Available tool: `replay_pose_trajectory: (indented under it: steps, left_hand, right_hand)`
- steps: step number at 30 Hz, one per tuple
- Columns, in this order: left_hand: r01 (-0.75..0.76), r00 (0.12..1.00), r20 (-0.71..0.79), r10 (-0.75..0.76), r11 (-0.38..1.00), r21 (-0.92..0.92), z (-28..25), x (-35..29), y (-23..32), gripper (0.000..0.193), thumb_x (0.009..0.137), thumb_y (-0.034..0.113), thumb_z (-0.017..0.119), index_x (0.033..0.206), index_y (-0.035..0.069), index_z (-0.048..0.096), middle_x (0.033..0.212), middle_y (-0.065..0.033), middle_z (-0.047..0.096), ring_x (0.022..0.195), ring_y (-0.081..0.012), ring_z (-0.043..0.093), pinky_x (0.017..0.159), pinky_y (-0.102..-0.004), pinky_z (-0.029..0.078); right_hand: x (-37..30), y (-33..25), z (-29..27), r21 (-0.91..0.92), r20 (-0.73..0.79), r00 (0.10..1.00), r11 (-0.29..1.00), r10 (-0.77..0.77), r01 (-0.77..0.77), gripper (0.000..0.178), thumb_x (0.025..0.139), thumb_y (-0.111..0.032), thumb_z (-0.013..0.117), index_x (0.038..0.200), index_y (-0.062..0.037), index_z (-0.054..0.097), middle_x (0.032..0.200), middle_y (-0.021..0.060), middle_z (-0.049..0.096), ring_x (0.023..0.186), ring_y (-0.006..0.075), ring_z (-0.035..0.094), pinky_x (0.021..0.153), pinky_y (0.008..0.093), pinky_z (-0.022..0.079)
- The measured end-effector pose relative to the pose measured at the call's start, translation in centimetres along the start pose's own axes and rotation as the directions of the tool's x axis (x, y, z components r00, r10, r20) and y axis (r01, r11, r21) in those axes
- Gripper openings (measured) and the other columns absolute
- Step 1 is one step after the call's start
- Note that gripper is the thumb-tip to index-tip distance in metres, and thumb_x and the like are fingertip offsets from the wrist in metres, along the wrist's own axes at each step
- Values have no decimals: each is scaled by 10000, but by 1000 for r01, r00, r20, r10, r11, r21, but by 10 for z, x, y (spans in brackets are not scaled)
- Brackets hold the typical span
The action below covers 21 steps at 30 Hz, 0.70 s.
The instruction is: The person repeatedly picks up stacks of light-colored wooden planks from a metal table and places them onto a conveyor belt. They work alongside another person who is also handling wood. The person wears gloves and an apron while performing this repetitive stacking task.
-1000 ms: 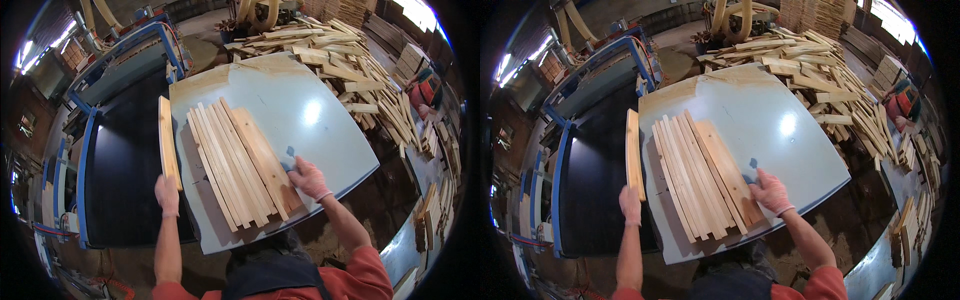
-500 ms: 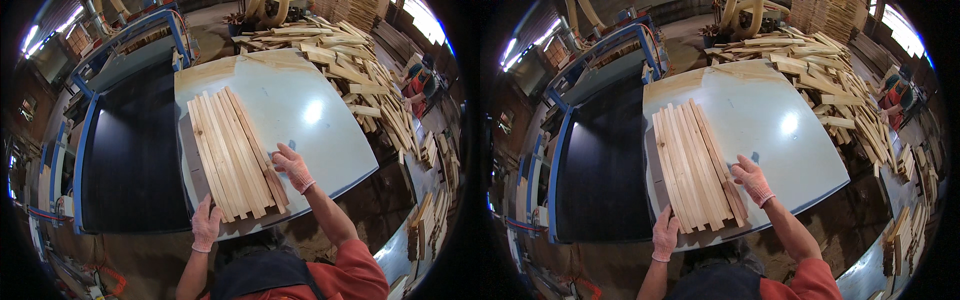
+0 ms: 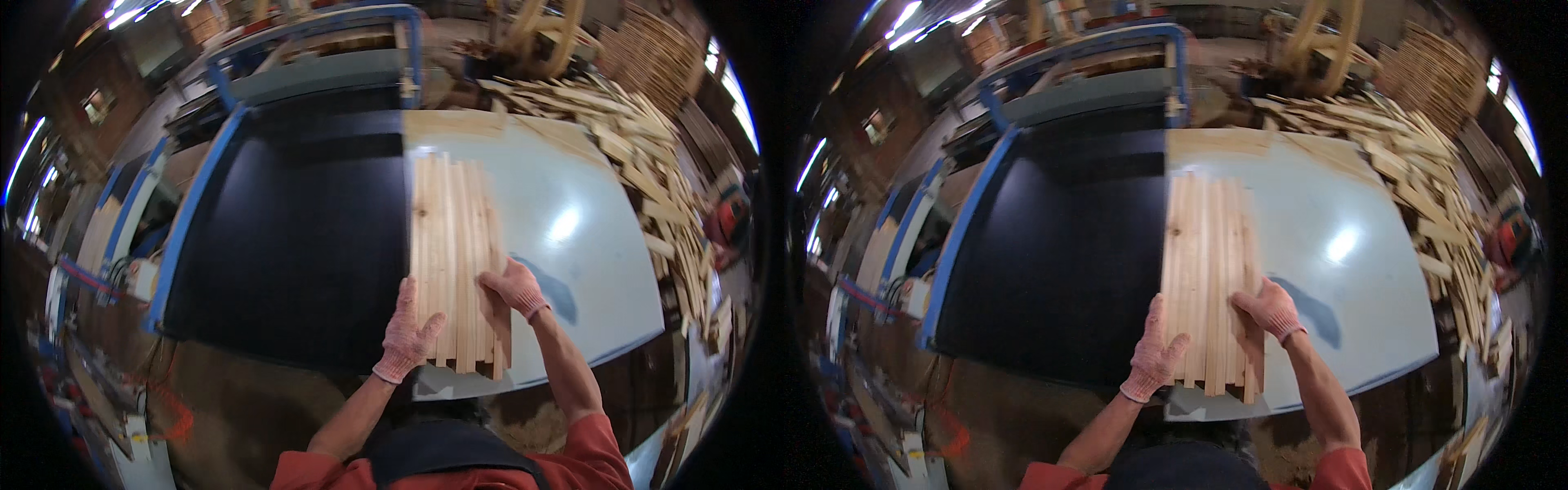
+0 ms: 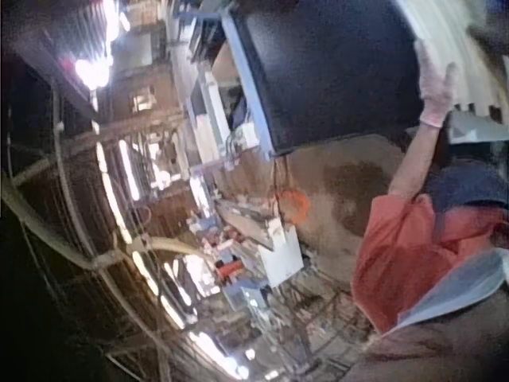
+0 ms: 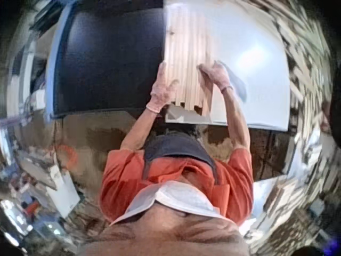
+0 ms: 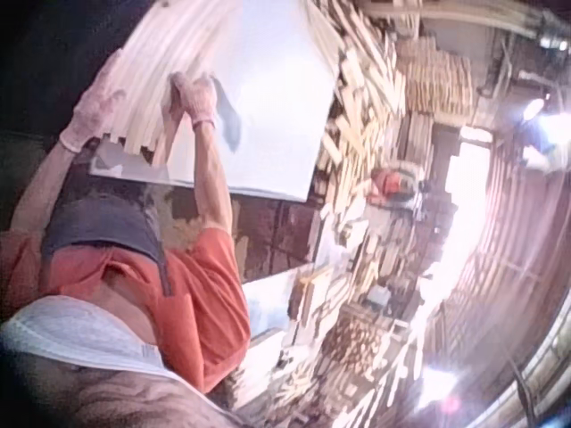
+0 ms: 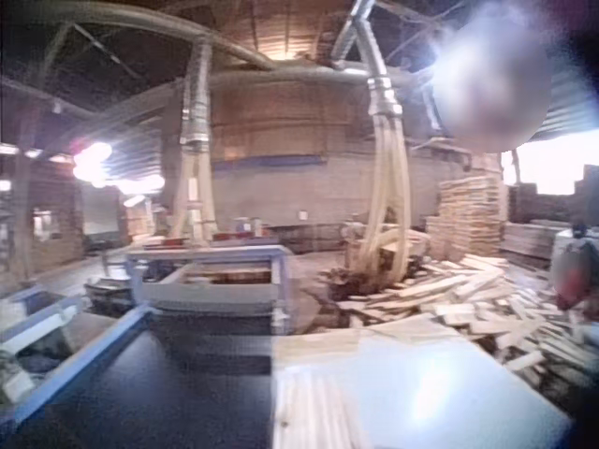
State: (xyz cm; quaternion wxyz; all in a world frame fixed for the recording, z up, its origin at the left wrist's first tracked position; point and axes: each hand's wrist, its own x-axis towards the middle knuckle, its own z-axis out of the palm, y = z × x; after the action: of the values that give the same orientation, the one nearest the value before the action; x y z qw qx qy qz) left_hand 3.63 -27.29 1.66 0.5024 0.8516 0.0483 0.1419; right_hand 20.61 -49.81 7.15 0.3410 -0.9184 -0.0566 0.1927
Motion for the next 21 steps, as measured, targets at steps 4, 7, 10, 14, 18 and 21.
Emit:
replay_pose_trajectory:
  steps: [4, 7, 10, 14, 18, 21]
  left_hand:
    - [-34, 995, 103, 16, 983, 180, -136, -2, -64, 991, 1016, 454, 712, 1720, -14, 196, 1740, -318, 272, 1617, -408, 326, 1271, -421, 364]
    - [-88, 995, 78, 67, 946, 311, -253, -18, -120, 998, 969, 565, 727, 1671, -26, 334, 1692, -368, 319, 1576, -476, 361, 1245, -462, 397]
    - [-54, 998, 49, 35, 895, 443, -359, -28, -157, 944, 932, 547, 763, 1602, -33, 438, 1633, -402, 381, 1463, -530, 490, 1169, -510, 482]
    - [189, 971, -64, -230, 580, 792, -479, -36, -202, 902, 937, 587, 720, 1605, 42, 452, 1693, -355, 329, 1550, -502, 380, 1281, -557, 312]
    - [391, 901, -232, -366, 455, 800, -542, -21, -224, 1026, 948, 659, 673, 1665, 3, 344, 1738, -316, 273, 1632, -482, 213, 1341, -568, 112]
    - [430, 846, -212, -489, 390, 815, -559, 9, -220, 1135, 949, 736, 619, 1736, 45, 183, 1792, -257, 186, 1678, -411, 115, 1350, -566, 33]
  right_hand:
    - [-6, -87, 103, 155, 12, 994, 982, -111, 107, 698, 806, -504, 840, 1240, 19, 681, 1092, 229, 793, 1062, 372, 768, 976, 449, 582]
    - [-7, -168, 198, 30, 11, 989, 989, -145, 145, 696, 796, -480, 877, 1215, 33, 661, 1061, 232, 794, 1037, 379, 775, 960, 456, 590]
    - [10, -228, 297, 191, 77, 961, 950, -266, 248, 713, 825, -481, 855, 1260, 40, 636, 1138, 247, 779, 1072, 364, 776, 968, 444, 599]
    - [7, -347, 396, 382, 116, 917, 869, -382, 314, 703, 876, -452, 822, 1328, 36, 594, 1102, 234, 787, 1070, 338, 781, 954, 430, 605]
    - [-9, -444, 477, 571, 213, 879, 785, -426, 242, 643, 978, -448, 769, 1316, 49, 540, 1196, 249, 748, 1056, 284, 756, 882, 427, 604]
    - [-4, -492, 539, 722, 341, 849, 691, -403, 38, 664, 1021, -466, 728, 1377, 47, 501, 1240, 268, 719, 1109, 282, 731, 916, 412, 589]
